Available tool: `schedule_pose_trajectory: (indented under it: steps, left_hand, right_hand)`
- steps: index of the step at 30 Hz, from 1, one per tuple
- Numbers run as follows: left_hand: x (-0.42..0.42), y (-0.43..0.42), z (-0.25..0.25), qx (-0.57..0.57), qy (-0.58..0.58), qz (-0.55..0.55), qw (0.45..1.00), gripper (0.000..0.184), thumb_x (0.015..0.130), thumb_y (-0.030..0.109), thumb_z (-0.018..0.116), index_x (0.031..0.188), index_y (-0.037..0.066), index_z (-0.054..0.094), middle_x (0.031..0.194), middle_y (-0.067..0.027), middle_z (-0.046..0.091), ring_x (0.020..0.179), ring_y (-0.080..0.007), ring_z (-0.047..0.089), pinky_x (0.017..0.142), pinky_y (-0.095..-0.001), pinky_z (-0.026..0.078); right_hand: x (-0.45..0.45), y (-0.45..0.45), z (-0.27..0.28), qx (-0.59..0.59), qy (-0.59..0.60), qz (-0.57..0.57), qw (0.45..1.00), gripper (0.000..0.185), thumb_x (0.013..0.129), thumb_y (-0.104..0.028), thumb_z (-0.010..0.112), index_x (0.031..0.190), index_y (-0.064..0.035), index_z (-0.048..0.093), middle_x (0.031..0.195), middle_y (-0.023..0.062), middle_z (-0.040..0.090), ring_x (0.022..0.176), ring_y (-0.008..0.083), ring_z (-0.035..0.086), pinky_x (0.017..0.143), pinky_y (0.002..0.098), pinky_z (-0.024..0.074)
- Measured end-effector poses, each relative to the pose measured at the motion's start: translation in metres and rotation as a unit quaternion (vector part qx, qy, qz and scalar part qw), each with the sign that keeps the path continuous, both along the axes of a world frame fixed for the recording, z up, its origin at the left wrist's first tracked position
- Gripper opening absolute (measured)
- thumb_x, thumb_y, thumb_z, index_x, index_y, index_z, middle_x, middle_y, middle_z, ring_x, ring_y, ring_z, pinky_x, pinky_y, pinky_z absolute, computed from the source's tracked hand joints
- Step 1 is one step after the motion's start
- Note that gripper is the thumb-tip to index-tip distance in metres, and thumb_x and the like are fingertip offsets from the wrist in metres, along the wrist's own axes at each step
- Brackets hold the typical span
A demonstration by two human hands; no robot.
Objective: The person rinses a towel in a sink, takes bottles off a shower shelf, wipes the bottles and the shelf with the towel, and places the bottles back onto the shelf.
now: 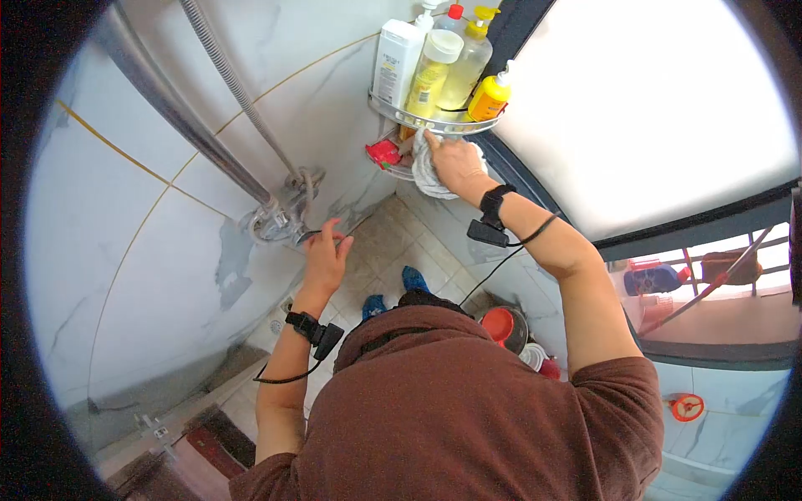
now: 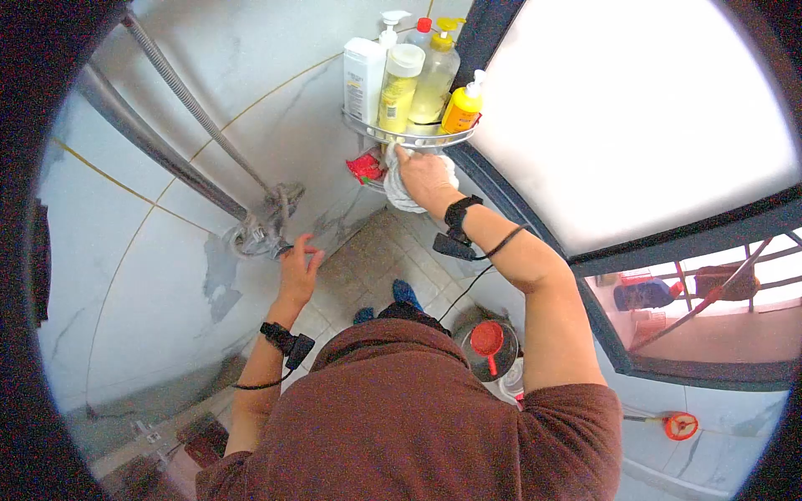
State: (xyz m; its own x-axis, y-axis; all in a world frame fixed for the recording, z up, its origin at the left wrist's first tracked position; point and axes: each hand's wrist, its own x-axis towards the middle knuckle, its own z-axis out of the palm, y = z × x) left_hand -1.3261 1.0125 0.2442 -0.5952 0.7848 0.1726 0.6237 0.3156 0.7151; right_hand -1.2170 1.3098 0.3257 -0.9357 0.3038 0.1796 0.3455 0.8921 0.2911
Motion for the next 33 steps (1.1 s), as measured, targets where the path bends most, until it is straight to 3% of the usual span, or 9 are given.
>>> schedule_pose_trajectory:
  steps: [15,18,22,23,26,29,31,32,33]
  left_hand:
    - [0.004,0.003,0.004,0.005,0.009,-0.004,1.000,0.041,0.088,0.024,0.057,0.123,0.007,0.044,0.089,-0.0089,0.065,0.085,-0.0279,0.060,0.093,-0.0439,0.032]
    - [0.005,0.006,-0.001,0.007,0.012,-0.009,1.000,0.040,0.088,0.023,0.058,0.123,0.008,0.044,0.087,-0.0083,0.065,0.084,-0.0281,0.060,0.092,-0.0432,0.032]
    - [0.007,0.008,-0.003,0.003,0.014,-0.016,1.000,0.040,0.088,0.022,0.058,0.122,0.008,0.044,0.085,-0.0077,0.064,0.083,-0.0283,0.059,0.091,-0.0423,0.032]
    - [0.008,0.008,-0.002,0.002,0.010,-0.019,1.000,0.040,0.088,0.022,0.058,0.122,0.008,0.044,0.084,-0.0076,0.064,0.083,-0.0283,0.059,0.090,-0.0422,0.032]
    - [0.007,0.012,-0.007,-0.012,0.003,-0.022,1.000,0.040,0.088,0.023,0.058,0.123,0.008,0.044,0.084,-0.0076,0.064,0.084,-0.0283,0.059,0.091,-0.0431,0.031]
    - [0.009,0.017,0.001,-0.025,0.001,-0.037,0.999,0.041,0.088,0.024,0.058,0.123,0.008,0.043,0.086,-0.0084,0.064,0.086,-0.0287,0.059,0.091,-0.0435,0.031]
    - [0.011,0.019,0.009,-0.042,-0.011,-0.037,0.998,0.041,0.088,0.024,0.058,0.123,0.008,0.043,0.088,-0.0088,0.064,0.087,-0.0289,0.059,0.092,-0.0439,0.031]
    - [0.012,0.021,0.011,-0.049,-0.017,-0.036,0.998,0.041,0.088,0.024,0.058,0.123,0.008,0.043,0.088,-0.0090,0.064,0.088,-0.0290,0.059,0.093,-0.0441,0.031]
    - [0.014,0.022,0.012,-0.052,-0.016,-0.037,0.998,0.041,0.088,0.025,0.057,0.124,0.008,0.043,0.089,-0.0090,0.064,0.089,-0.0291,0.059,0.093,-0.0443,0.031]
  right_hand:
    - [0.062,0.047,0.021,0.000,-0.048,-0.093,0.995,0.038,0.082,-0.011,0.052,0.120,-0.0101,0.052,0.084,0.0151,0.066,0.076,0.0285,0.066,0.065,0.0393,0.0531]
    - [0.078,0.084,0.013,-0.025,-0.047,-0.207,0.977,0.035,0.083,-0.011,0.051,0.117,-0.0079,0.053,0.083,0.0155,0.066,0.077,0.0292,0.066,0.064,0.0391,0.0529]
    - [0.105,0.107,-0.007,-0.169,0.119,-0.246,0.947,0.025,0.079,-0.013,0.052,0.097,0.0021,0.060,0.086,0.0226,0.065,0.084,0.0361,0.064,0.073,0.0439,0.0508]
    - [0.106,0.114,-0.017,-0.194,0.118,-0.299,0.927,0.033,0.078,-0.015,0.054,0.108,-0.0023,0.061,0.090,0.0197,0.066,0.086,0.0323,0.064,0.073,0.0400,0.0492]
    - [0.101,0.142,-0.061,-0.403,0.333,-0.304,0.797,0.028,0.078,-0.017,0.053,0.096,0.0041,0.062,0.087,0.0241,0.065,0.084,0.0372,0.064,0.075,0.0447,0.0492]
    - [0.078,0.172,-0.092,-0.441,0.346,-0.234,0.794,0.032,0.075,-0.015,0.058,0.102,0.0018,0.060,0.097,0.0214,0.064,0.091,0.0341,0.063,0.077,0.0385,0.0500]
    - [0.076,0.135,-0.030,-0.186,0.028,-0.225,0.956,0.042,0.064,-0.013,0.070,0.101,0.0006,0.057,0.105,0.0228,0.061,0.096,0.0365,0.061,0.080,0.0384,0.0508]
    - [0.063,0.137,-0.040,-0.208,0.098,-0.248,0.941,0.053,0.052,-0.010,0.077,0.099,-0.0002,0.056,0.104,0.0234,0.061,0.100,0.0389,0.058,0.082,0.0396,0.0505]
    - [0.051,0.140,-0.032,-0.252,0.045,-0.282,0.925,0.049,0.059,-0.013,0.075,0.102,-0.0015,0.055,0.105,0.0204,0.061,0.101,0.0366,0.059,0.083,0.0401,0.0502]
